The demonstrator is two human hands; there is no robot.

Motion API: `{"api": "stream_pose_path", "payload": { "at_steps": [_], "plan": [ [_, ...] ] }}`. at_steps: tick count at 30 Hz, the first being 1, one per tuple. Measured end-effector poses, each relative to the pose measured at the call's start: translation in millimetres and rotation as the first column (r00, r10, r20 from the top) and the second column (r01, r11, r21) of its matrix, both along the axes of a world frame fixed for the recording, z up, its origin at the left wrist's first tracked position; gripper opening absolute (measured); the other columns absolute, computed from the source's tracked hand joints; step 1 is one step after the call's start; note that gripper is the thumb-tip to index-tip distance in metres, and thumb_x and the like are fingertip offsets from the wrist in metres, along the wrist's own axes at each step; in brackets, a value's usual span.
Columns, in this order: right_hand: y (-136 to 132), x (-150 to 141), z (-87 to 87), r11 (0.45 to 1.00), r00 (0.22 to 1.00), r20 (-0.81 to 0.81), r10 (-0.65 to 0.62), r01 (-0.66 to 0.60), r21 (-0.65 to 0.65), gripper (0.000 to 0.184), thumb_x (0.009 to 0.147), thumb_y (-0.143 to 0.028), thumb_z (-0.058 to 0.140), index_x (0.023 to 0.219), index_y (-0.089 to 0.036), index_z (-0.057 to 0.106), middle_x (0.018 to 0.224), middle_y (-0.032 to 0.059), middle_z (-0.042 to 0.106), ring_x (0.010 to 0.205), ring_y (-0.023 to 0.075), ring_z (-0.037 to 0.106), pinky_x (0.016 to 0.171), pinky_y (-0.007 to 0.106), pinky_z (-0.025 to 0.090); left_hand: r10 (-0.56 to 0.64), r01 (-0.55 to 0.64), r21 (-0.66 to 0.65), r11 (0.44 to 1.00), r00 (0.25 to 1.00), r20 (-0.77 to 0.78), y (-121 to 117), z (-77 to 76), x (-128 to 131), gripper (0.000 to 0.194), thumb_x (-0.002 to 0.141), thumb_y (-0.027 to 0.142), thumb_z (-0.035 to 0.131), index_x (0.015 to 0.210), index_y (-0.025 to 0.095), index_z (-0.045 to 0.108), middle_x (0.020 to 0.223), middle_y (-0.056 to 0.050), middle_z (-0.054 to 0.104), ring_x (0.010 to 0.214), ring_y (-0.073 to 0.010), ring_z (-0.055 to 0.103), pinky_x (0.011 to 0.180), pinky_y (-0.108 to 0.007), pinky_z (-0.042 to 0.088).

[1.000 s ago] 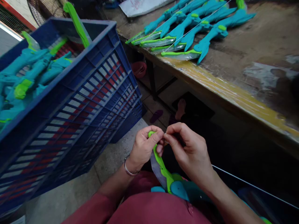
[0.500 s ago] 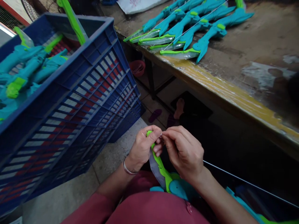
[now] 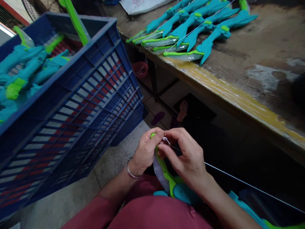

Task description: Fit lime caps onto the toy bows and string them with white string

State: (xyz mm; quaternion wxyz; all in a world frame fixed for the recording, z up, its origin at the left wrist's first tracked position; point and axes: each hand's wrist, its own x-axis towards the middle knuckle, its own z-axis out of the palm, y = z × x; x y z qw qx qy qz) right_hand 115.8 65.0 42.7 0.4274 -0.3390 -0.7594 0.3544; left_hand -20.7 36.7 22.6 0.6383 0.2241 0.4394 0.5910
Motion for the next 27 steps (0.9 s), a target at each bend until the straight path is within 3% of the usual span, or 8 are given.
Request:
{"api": "stream_pose_path", "payload": {
  "at_steps": [5,11,21,27],
  "plan": [
    [2.8,-2.0,2.6,0.998,0.998,0.022,-0.051,0.050,0.047,0.004,0.097,-0.014,0.065,0.100,-0.017,0.066,0.088,0.0014,0.067,0.078,0.0122,0.064,0.070,0.025,0.052,-0.077,0.076,0.027,0.997,0.994,0.075,0.9,-0.1,2.5,0.037,0.091,0.047,0.071,0.074,0.018,0.054,0.049,0.007,0.045,0.037,-0.0069,0.041,0.035,-0.016,0.037],
    [6.8,11.6,7.6,0.998,0.990,0.142,-0.018,0.009,0.060,0.008,0.097,-0.013,0.062,0.090,-0.017,0.064,0.082,0.0004,0.066,0.073,0.0108,0.064,0.065,0.023,0.049,-0.072,0.066,0.065,0.996,0.993,0.091,3.9,-1.2,3.5,0.036,0.091,0.040,0.071,0.072,0.016,0.053,0.058,0.006,0.046,0.040,-0.0052,0.042,0.036,-0.016,0.041],
    [-3.8,36.2,6.6,0.987,0.954,0.283,-0.099,0.059,0.146,0.012,0.092,-0.013,0.055,0.082,-0.019,0.053,0.075,0.0005,0.056,0.066,0.0129,0.054,0.059,0.027,0.041,-0.161,0.153,0.080,0.985,0.981,0.107,8.4,-2.1,7.7,0.039,0.089,0.041,0.073,0.070,0.016,0.051,0.062,0.006,0.045,0.042,-0.0043,0.041,0.037,-0.017,0.041],
    [-1.2,37.7,3.7,0.951,0.895,0.415,-0.162,0.029,0.309,0.016,0.090,-0.013,0.049,0.076,-0.020,0.051,0.072,0.0025,0.050,0.065,0.0163,0.049,0.060,0.032,0.038,-0.186,0.180,0.062,0.982,0.978,0.092,10.9,-0.4,9.9,0.040,0.087,0.042,0.076,0.069,0.016,0.050,0.062,0.006,0.045,0.042,-0.0040,0.041,0.036,-0.017,0.041]
  ]
}}
